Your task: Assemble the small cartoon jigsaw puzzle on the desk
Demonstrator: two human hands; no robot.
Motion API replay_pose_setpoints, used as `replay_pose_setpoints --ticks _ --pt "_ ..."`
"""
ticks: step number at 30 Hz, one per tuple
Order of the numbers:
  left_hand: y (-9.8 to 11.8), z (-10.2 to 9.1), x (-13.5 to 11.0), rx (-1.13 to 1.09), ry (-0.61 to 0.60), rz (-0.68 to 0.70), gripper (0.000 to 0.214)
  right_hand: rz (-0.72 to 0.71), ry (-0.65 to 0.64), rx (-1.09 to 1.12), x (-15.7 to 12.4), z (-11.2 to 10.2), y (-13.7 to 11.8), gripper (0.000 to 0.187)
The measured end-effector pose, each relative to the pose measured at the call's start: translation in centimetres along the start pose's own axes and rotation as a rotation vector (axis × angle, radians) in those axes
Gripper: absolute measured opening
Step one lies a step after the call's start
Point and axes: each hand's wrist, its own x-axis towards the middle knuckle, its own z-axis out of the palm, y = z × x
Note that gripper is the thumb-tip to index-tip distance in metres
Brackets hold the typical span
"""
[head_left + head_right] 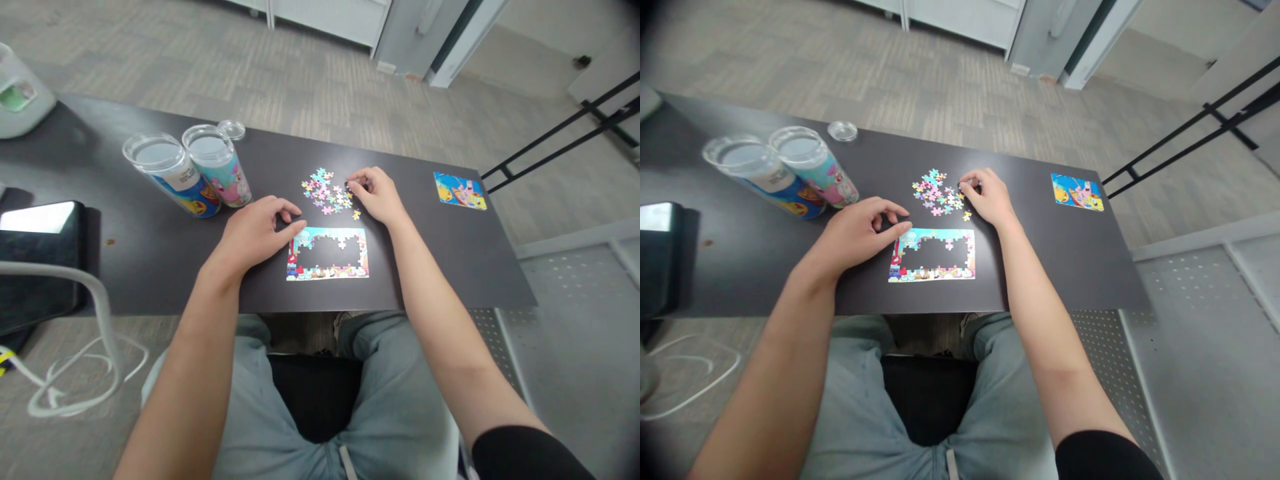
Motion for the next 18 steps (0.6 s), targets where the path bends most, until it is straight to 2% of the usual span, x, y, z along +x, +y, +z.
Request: replay_pose_setpoints --ticks 5,13,18 --pt "0.0 0.2 0.0 0.021 0.038 0.001 0.032 0.041 0.072 0.096 0.7 0.5 0.0 0.019" --pt "-0.1 0.0 -0.1 0.028 0.062 -0.020 0.028 0.114 0.021 0.113 0.9 0.5 -0.5 0.032" --pt "0.0 -0.2 -0.2 -0.004 0.067 0.004 0.026 0.144 -0.007 0.108 0.5 0.4 -1.3 0.026"
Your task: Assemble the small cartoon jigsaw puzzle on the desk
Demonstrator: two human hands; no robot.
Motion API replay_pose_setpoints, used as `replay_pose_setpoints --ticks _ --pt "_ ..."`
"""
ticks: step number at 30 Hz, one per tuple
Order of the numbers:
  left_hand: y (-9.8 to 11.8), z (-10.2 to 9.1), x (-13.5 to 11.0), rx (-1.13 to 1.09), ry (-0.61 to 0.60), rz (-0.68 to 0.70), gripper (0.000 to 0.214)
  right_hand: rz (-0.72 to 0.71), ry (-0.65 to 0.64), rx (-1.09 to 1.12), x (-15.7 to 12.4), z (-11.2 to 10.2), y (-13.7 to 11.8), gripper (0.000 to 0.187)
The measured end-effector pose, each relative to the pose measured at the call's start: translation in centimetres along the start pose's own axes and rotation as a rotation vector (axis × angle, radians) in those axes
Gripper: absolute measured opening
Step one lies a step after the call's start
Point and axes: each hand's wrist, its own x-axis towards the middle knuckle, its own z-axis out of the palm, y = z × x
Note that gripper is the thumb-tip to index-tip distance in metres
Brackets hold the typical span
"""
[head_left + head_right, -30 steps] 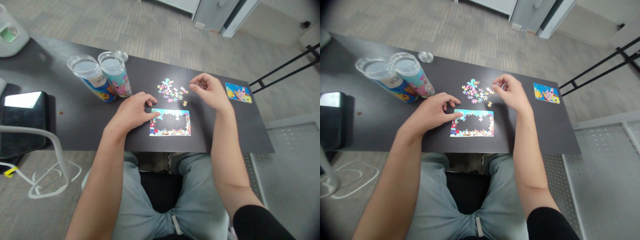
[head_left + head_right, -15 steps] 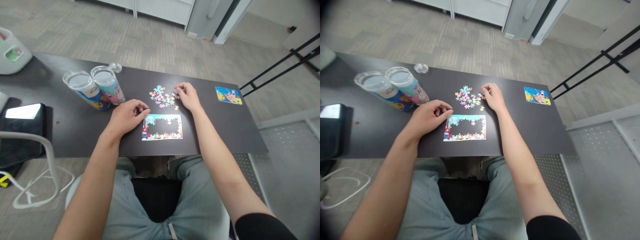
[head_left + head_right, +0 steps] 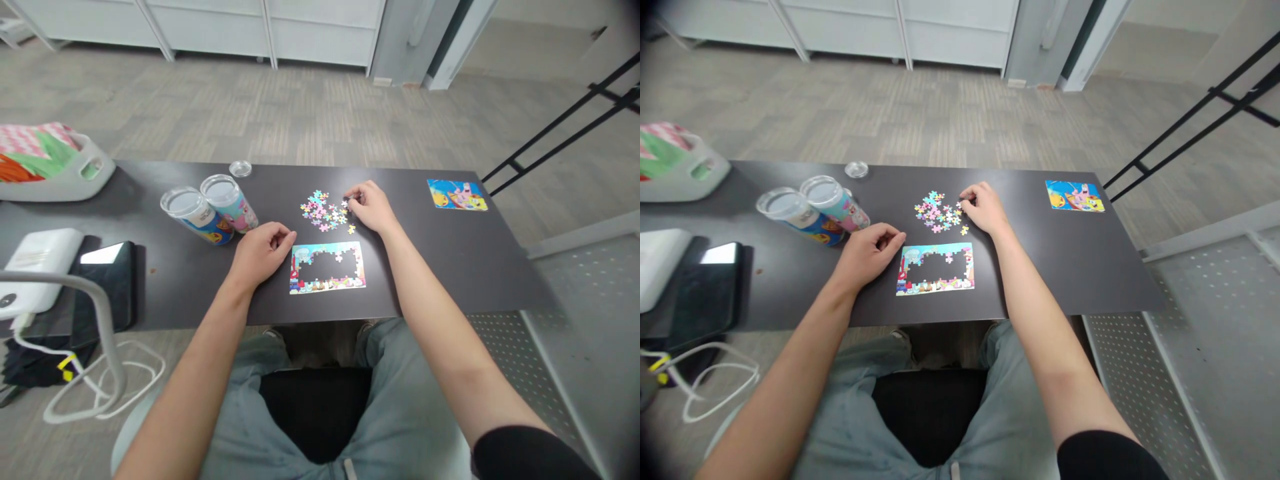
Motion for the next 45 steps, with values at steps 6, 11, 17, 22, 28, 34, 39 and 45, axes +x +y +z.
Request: replay_pose_setpoints --ticks 6,11,17,22,28,34,39,45 --pt "-0.2 0.0 -0.5 -0.043 -0.023 0.035 0.026 0.005 0.020 -0.079 -0.5 -0.5 -0.5 0.019" --pt "-0.2 0.4 -1.0 -0.070 -0.029 0.030 0.027 0.054 -0.002 -0.062 -0.7 -1.4 -0.6 0.014" --pt "-0.3 0.8 -1.1 -0.064 0.007 -0.005 0.029 0.009 0.010 -0.173 -1.0 -1.9 -0.7 0.019" --pt "0.8 0.5 -1.4 -0.012 0.015 -0.019 0.023 0.022 0.004 -0.056 -1.1 -1.3 -0.2 0.022" --pt "2.9 -0.6 -1.4 0.042 0.012 0.034 0.017 0.011 -0.004 0.121 -0.9 -1.5 0.2 0.021" --pt "4.3 -0.9 -0.5 0.024 -0.060 0.092 0.012 0.000 -0.001 0.196 -3.0 -3.1 -0.3 0.013" --pt "4.8 -0.1 0.4 0.002 -0.122 0.112 0.011 0.010 -0.140 0.311 -7.6 -4.4 -1.3 0.030" --pt "5.2 0.7 0.8 0.027 -0.188 0.144 0.013 0.093 -0.338 0.366 -10.4 -6.1 -2.5 0.042"
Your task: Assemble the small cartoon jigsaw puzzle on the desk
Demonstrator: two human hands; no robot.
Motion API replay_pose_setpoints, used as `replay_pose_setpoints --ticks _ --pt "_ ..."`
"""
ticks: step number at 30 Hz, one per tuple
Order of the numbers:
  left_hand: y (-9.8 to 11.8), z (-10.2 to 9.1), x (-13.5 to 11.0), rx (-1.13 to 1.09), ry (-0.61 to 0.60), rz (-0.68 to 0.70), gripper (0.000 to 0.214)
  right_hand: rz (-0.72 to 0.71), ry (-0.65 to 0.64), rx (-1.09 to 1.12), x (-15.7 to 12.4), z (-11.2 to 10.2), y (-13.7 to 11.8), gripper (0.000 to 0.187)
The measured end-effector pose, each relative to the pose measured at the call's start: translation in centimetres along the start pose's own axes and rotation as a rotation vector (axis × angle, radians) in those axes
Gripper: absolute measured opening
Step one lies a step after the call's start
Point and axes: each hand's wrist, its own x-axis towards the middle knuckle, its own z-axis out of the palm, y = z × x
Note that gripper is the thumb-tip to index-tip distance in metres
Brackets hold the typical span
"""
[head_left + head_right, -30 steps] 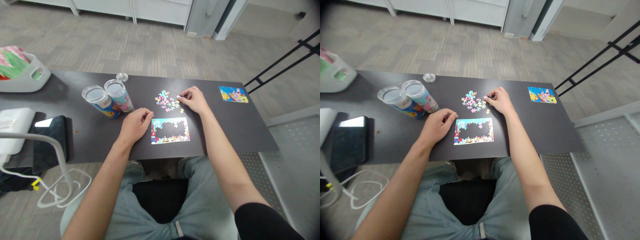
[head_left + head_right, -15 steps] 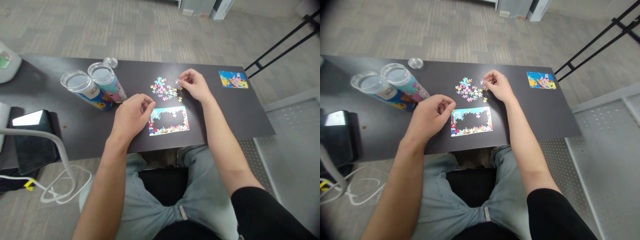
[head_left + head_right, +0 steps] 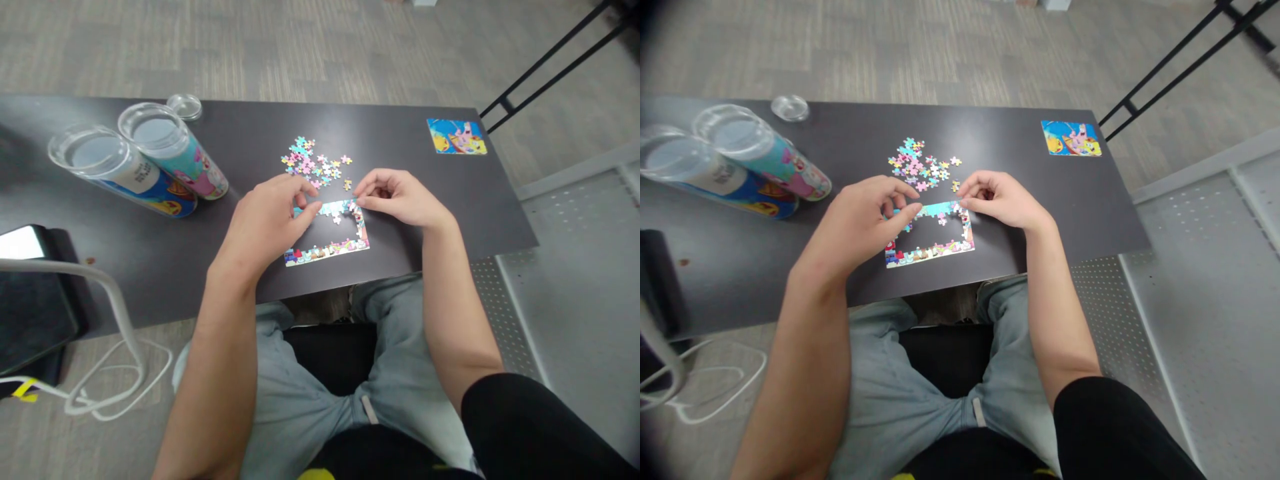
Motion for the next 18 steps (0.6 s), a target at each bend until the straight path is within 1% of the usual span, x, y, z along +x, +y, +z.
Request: replay_pose_setpoints --ticks 3,6,9,14,18 --pt "0.2 0.2 0.2 0.020 -0.044 0.004 0.014 0.028 -0.129 0.003 -0.1 -0.2 -0.4 0.044" --pt "0.5 0.6 0.4 0.043 -0.091 0.025 0.014 0.015 -0.189 -0.034 0.0 -0.3 -0.7 0.036" --pt "0.8 1.2 0.6 0.052 -0.130 0.049 0.014 0.000 -0.183 -0.040 0.2 -0.5 -0.9 0.033" --pt "1.4 2.8 1.1 0.047 -0.143 0.080 0.018 0.011 -0.124 -0.062 0.3 -1.0 -0.7 0.036" --pt "1.9 3.6 1.4 0.048 -0.157 0.111 0.023 0.010 -0.144 -0.081 0.5 -1.3 -0.5 0.039"
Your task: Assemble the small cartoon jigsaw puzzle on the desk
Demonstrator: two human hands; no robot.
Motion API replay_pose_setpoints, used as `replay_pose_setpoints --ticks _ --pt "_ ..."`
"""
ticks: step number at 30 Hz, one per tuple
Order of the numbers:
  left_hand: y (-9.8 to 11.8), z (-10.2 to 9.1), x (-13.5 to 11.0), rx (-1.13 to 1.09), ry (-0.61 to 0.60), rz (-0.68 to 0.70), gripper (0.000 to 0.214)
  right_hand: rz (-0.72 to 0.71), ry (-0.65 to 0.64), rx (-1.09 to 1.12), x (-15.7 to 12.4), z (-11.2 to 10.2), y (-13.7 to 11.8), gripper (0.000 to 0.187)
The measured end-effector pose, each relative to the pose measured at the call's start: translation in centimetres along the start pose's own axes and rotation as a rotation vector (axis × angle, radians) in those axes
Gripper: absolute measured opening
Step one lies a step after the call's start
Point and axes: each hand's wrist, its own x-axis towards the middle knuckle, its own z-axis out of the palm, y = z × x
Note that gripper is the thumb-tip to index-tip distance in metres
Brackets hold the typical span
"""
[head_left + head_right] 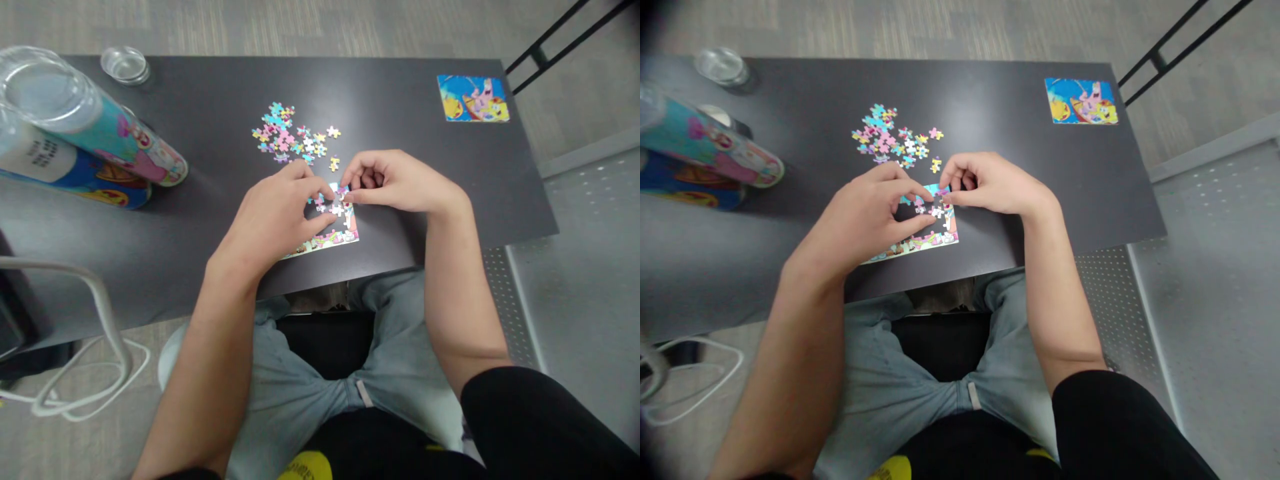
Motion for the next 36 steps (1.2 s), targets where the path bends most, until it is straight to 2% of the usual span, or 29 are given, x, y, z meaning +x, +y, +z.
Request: replay_pose_setpoints --ticks 8,22,26,31,36 --pt "0.5 -0.4 0.3 -0.005 -0.043 -0.042 0.010 -0.024 -0.039 -0.013 0.2 -0.4 0.3 0.039" --pt "1.0 0.2 0.1 0.001 -0.019 -0.048 0.013 -0.051 -0.080 0.017 0.2 -0.5 0.4 0.039" --pt "0.9 0.1 0.0 0.011 -0.027 -0.032 0.010 -0.076 -0.070 -0.047 0.3 -0.5 0.5 0.040" --pt "0.9 -0.1 0.0 0.023 -0.004 0.003 0.008 -0.061 -0.101 -0.114 0.3 -0.6 -0.2 0.040" --pt "0.3 -0.9 -0.3 0.033 0.063 -0.005 0.007 -0.020 -0.109 -0.059 0.1 -0.7 -0.8 0.037"
